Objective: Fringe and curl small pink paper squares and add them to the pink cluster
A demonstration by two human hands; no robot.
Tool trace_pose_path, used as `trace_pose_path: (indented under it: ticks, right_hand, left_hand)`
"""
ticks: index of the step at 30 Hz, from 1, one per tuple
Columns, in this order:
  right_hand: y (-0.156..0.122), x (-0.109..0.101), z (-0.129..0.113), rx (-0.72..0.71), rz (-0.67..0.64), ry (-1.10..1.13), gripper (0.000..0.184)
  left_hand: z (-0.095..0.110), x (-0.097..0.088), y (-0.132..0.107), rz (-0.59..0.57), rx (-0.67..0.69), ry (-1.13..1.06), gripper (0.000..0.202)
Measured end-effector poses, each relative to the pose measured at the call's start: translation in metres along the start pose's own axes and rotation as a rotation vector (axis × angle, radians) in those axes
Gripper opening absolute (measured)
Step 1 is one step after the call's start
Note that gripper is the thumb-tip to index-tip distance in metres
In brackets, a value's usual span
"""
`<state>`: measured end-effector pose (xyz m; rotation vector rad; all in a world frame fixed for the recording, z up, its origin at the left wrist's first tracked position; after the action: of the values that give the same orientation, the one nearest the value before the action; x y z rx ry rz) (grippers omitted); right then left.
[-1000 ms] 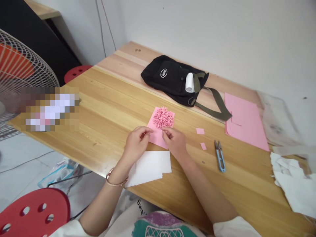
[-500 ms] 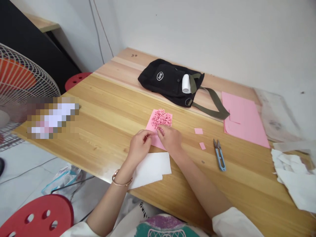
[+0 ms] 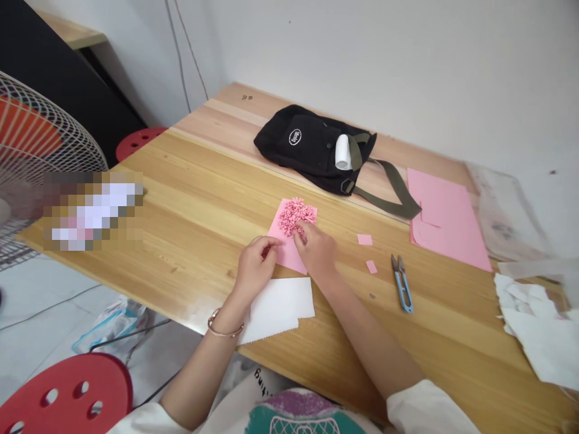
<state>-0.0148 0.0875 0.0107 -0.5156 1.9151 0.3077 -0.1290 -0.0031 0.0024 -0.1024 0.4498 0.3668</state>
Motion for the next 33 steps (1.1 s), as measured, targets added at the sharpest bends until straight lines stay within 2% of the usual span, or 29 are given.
trace_pose_path:
  ticks: [8, 13, 16, 18, 20, 24, 27, 30, 32, 33]
  right_hand:
    - [0.003, -0.007, 0.004, 0.001, 0.064, 0.075, 0.028]
    - [-0.008, -0.021, 0.031, 0.083, 0.151, 0.313, 0.027]
    - [-0.023, -0.021, 0.045, 0.111, 0.109, 0.393, 0.025]
    - [-0.039, -0.016, 0.046, 0.078, 0.058, 0.399, 0.023]
    - [-0.06, -0.01, 0.036, -0.017, 0.027, 0.354, 0.021]
    - [-0.102, -0.008, -0.001, -0.3, 0.054, 0.214, 0.021]
    - [-0.116, -0.012, -0.016, -0.4, 0.028, 0.033, 0.022]
    - [-0.111, -0.024, -0.003, -0.439, 0.028, -0.152, 0.026]
    - [-0.101, -0.039, 0.026, -0.362, 0.099, -0.218, 0.026]
    - [-0.096, -0.048, 0.046, -0.279, 0.164, -0.242, 0.026]
  left_hand:
    - [-0.005, -0.002, 0.0, 0.04, 0.006, 0.006, 0.021]
    - [-0.002, 0.004, -0.001, -0.008, 0.036, 0.114, 0.023]
    - [0.001, 0.009, -0.001, -0.048, 0.055, 0.194, 0.026]
    - [0.002, 0.012, -0.001, -0.075, 0.068, 0.24, 0.026]
    - [0.004, 0.014, -0.001, -0.101, 0.085, 0.289, 0.027]
    - [0.012, 0.018, -0.007, -0.122, 0.155, 0.428, 0.03]
    - [0.021, 0.02, -0.014, -0.123, 0.218, 0.587, 0.028]
    - [0.029, 0.024, -0.019, -0.129, 0.238, 0.791, 0.026]
    - [0.033, 0.027, -0.022, -0.14, 0.234, 0.899, 0.027]
    - [0.036, 0.028, -0.023, -0.146, 0.228, 0.939, 0.028]
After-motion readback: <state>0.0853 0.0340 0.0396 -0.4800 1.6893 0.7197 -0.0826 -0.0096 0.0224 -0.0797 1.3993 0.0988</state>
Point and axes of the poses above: each hand's wrist, its own y-axis towards the middle knuckle, its own x-axis out of the palm, z = x × y, the point moved 8 cm from there along y, towards the middle knuckle, and after that the axes turned 8 degrees about -z, right-handed, at the moved point
